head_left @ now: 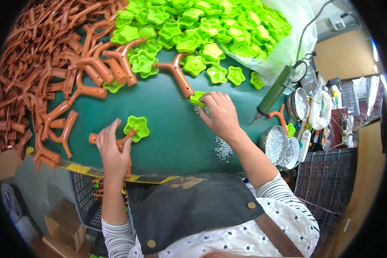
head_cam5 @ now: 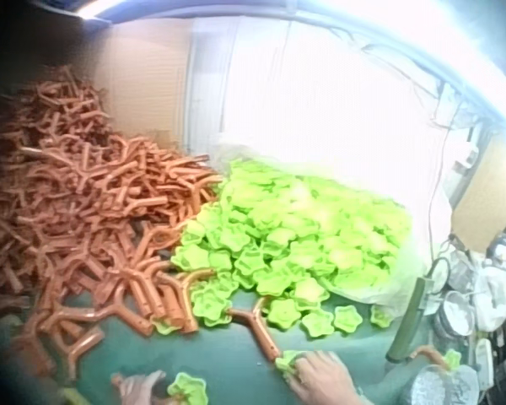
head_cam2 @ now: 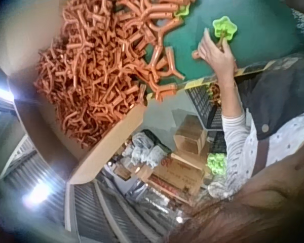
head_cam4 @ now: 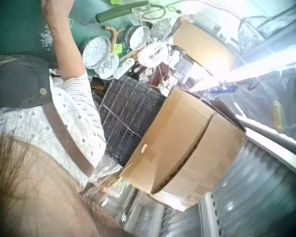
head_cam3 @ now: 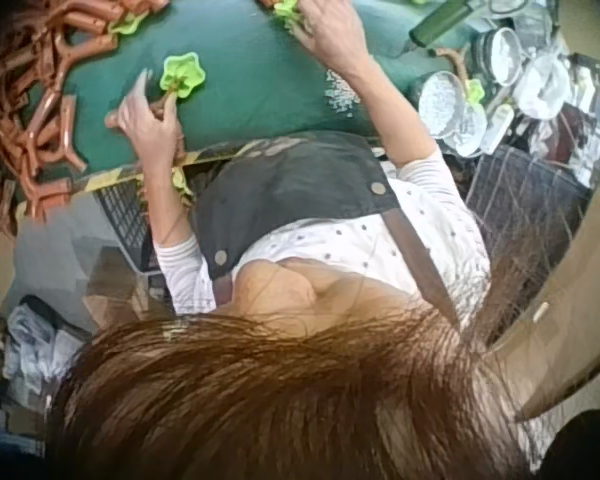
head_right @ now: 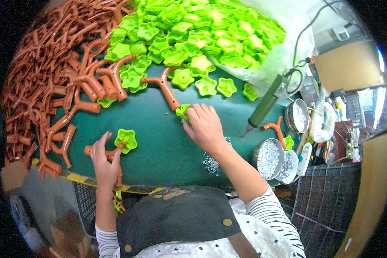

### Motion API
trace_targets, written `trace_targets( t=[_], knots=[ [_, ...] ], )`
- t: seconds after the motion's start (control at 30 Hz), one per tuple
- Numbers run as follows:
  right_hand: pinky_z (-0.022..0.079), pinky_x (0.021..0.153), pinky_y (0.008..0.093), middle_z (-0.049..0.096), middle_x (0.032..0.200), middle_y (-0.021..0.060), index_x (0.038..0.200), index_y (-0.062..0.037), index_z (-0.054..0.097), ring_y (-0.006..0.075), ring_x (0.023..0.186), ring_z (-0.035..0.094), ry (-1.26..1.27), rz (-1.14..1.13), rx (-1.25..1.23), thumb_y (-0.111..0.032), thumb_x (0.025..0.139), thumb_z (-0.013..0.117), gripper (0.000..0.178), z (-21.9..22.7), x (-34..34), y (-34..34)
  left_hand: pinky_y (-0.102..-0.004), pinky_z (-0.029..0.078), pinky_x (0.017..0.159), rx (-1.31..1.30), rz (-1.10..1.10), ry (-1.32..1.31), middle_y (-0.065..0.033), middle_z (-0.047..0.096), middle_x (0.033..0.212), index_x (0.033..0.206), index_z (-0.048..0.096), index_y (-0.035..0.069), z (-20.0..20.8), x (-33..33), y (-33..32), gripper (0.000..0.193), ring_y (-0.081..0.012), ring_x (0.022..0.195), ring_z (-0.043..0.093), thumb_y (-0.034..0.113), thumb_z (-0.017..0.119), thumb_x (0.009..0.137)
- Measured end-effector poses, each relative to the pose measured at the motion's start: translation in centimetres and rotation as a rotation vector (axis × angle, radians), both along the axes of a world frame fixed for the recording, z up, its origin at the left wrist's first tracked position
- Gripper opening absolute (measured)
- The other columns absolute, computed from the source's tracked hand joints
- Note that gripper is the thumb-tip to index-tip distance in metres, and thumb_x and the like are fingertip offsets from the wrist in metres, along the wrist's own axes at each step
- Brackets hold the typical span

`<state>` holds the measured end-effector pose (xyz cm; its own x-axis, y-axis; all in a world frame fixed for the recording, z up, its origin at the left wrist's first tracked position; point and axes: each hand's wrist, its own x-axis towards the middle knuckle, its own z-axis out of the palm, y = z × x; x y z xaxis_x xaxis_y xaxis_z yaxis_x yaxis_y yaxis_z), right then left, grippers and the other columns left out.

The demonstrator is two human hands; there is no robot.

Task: The person repeatedly picks up green star-shaped plastic pieces and brown pipe-like plastic pieces, then uses a green handheld power tool to fasten them together with small metal fasteners. The assembled units are placed on the green work surface.

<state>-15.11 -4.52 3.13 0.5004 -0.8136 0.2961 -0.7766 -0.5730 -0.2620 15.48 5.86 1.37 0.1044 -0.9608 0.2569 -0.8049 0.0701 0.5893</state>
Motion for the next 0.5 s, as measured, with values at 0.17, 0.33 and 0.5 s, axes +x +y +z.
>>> trace_targets(
  t=[0.17, 0.33, 0.5],
  knots=[
    [0.052, 0.088, 0.0404, 0.065, 0.102, 0.013, 0.12, -0.0069, 0.059, 0.0321, 0.102, 0.064, -0.5, 0.345, 0.517, -0.015, 0.084, 0.076, 0.04, 3.0, 6.7, 2.3, -0.0379, 0.049, 0.096, 0.135, -0.12, 0.691, -0.0136, 0.065, 0.12, 0.13, 0.058, 0.0, 1.1, -1.7, 0.6, 0.048, -0.0255, 0.109, 0.062, 0.002, 0.074, 0.085],
    [0.054, 0.093, 0.0431, 0.054, 0.128, 0.0172, 0.136, -0.0075, 0.054, 0.0362, 0.117, 0.059, -0.52, 0.486, 0.447, -0.019, 0.081, 0.079, 0.061, 2.8, 11.3, 2.5, -0.0287, 0.053, 0.092, 0.194, 0.044, 1.26, -0.0096, 0.068, 0.114, 0.126, 0.057, -0.004, 2.0, -2.0, 1.7, 0.033, -0.0144, 0.105, 0.065, 0.001, 0.068, 0.094],
    [0.052, 0.094, 0.043, 0.056, 0.126, 0.0159, 0.133, -0.0041, 0.055, 0.0347, 0.109, 0.058, -0.243, 0.519, 0.213, -0.019, 0.078, 0.079, 0.062, 0.9, 12.2, 1.0, -0.0355, 0.052, 0.09, -0.052, 0.09, 0.326, -0.0139, 0.068, 0.113, 0.12, 0.064, -0.005, 2.0, -1.0, 1.4, 0.029, -0.0262, 0.104, 0.066, 0.002, 0.067, 0.092]
  ],
)
